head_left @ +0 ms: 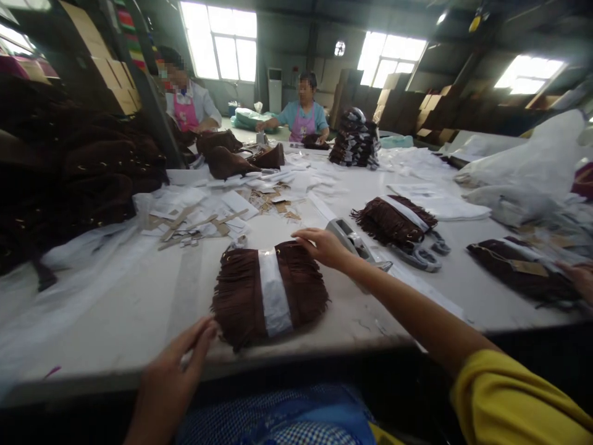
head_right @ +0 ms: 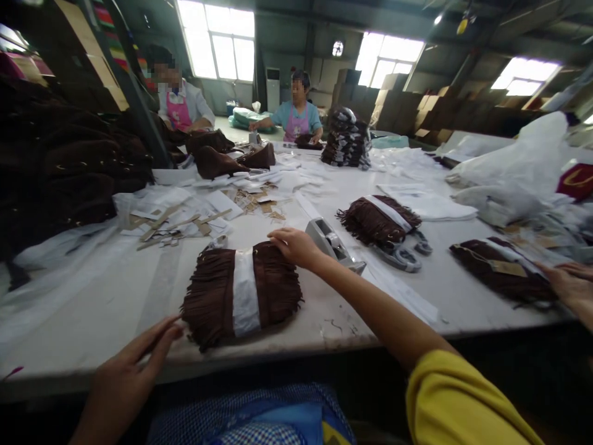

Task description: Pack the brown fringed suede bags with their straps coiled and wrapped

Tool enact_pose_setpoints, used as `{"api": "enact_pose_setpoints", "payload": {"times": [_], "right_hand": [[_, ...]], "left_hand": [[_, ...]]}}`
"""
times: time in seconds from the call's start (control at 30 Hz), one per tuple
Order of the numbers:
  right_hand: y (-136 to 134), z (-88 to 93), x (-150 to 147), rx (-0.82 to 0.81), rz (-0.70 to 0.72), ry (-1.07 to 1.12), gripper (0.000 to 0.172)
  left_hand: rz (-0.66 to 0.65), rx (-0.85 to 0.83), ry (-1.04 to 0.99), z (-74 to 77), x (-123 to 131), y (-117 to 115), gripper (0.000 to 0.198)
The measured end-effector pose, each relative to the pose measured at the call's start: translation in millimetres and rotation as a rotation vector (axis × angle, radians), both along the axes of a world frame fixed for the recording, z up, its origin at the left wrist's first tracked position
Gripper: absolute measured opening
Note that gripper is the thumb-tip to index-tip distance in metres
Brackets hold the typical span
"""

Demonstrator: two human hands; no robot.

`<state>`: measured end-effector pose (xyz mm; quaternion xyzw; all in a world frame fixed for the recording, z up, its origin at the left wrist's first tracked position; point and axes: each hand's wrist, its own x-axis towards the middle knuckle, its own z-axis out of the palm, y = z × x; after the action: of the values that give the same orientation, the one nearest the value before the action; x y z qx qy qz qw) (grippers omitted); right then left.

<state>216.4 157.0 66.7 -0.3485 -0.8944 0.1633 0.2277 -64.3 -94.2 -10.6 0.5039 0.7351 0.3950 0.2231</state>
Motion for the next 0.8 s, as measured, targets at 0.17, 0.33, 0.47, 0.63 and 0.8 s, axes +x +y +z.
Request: {"api": "enact_pose_setpoints", "payload": {"times": [0.17, 0.33, 0.47, 0.63, 0.8], "right_hand": [[56.2, 0.3, -40.2, -0.306, 0.017, -0.289, 0.039], [54.6, -10.6, -34.0, -0.465, 0.021, -0.402, 0.055], [33.9, -13.1, -13.1, -0.763, 0.004, -0.376, 0.067], [-0.1, -13.7, -1.0, -1.194, 0.076, -0.167, 0.058], [-31.5, 0.1, 0.4, -1.433, 0.093, 0.128, 0.045]], "left_hand": [[-0.009, -0.340, -1.116, 0.9, 69.2, -18.4, 0.072], [0.092, -0.331, -1.503, -0.5, 69.1, -25.8, 0.068], [0.184, -0.264, -1.498, 0.5, 57.9, -35.6, 0.079], [0.266, -0.185, -1.411, -16.1, 58.3, -40.5, 0.079], [0.182, -0.198, -1.277, -23.4, 41.9, -36.8, 0.082]]}}
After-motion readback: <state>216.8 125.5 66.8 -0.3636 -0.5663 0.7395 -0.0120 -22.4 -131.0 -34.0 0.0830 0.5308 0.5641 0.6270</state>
